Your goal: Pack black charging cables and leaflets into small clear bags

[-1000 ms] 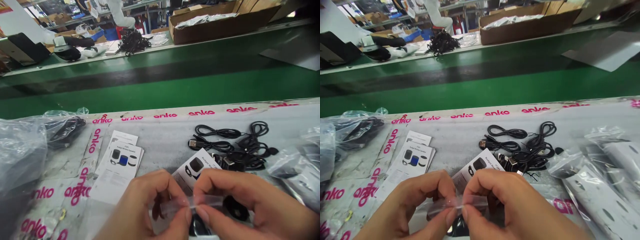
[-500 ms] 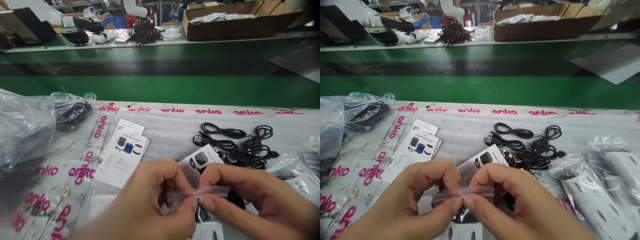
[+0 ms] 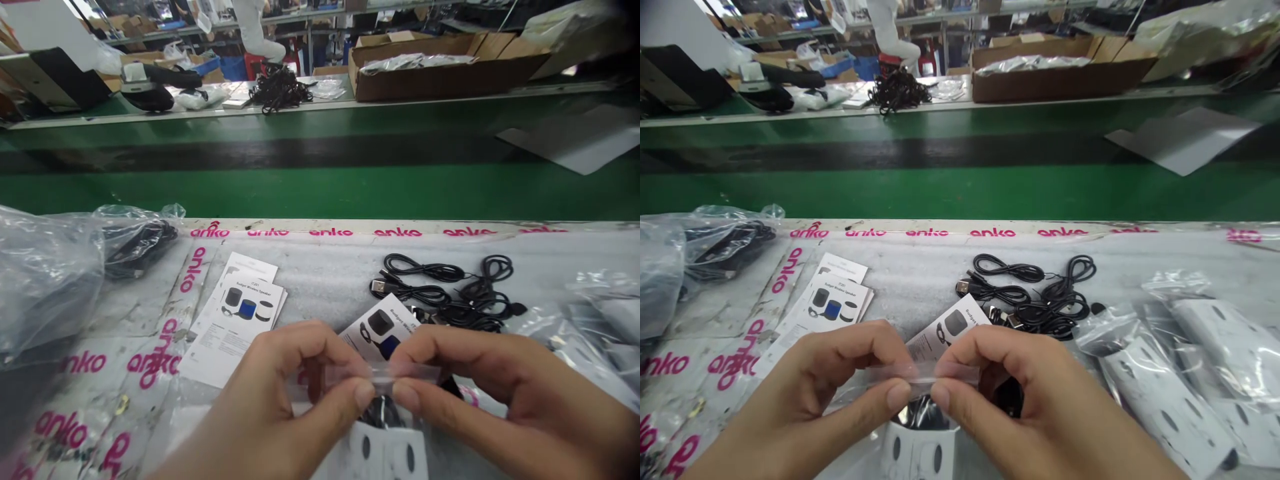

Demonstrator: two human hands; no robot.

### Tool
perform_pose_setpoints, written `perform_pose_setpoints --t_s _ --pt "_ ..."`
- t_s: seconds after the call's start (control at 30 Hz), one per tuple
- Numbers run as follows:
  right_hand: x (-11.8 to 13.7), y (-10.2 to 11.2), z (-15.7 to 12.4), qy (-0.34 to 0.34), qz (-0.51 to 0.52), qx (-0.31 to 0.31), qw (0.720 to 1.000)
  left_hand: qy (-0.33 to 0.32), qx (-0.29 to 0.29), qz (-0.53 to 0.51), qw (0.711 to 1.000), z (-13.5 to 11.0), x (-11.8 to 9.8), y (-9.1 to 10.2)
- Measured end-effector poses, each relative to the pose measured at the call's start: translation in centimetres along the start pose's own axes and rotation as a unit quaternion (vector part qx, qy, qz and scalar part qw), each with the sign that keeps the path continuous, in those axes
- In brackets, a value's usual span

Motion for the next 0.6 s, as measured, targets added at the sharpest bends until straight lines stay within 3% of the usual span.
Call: perform_pose_setpoints --t_s 0.1,0.27,0.6 --pt "-0.6 0.8 0.1 0.006 -0.035 -0.005 0.999 0.026 -0.011 0.001 1.000 0.1 0.3 0.8" --pt "-0.8 2.0 0.4 -0.006 -0.007 -0.020 1.000 0.065 -0.009 -0.029 0.997 0.5 0.9 1.4" --pt "1.0 -0.4 0.0 0.030 0.001 0.023 0.999 -0.025 -0.097 -0.025 0.995 -0.7 -1.0 1.2"
Point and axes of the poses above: each hand's wrist, its own z-axis towards the middle knuckle, its own y-axis out of the back of the hand, x = y × z, the point moved 9 cm from there along z, towards the middle knuckle, and after that the axes turned 11 degrees about -y, right-handed, at the moved point
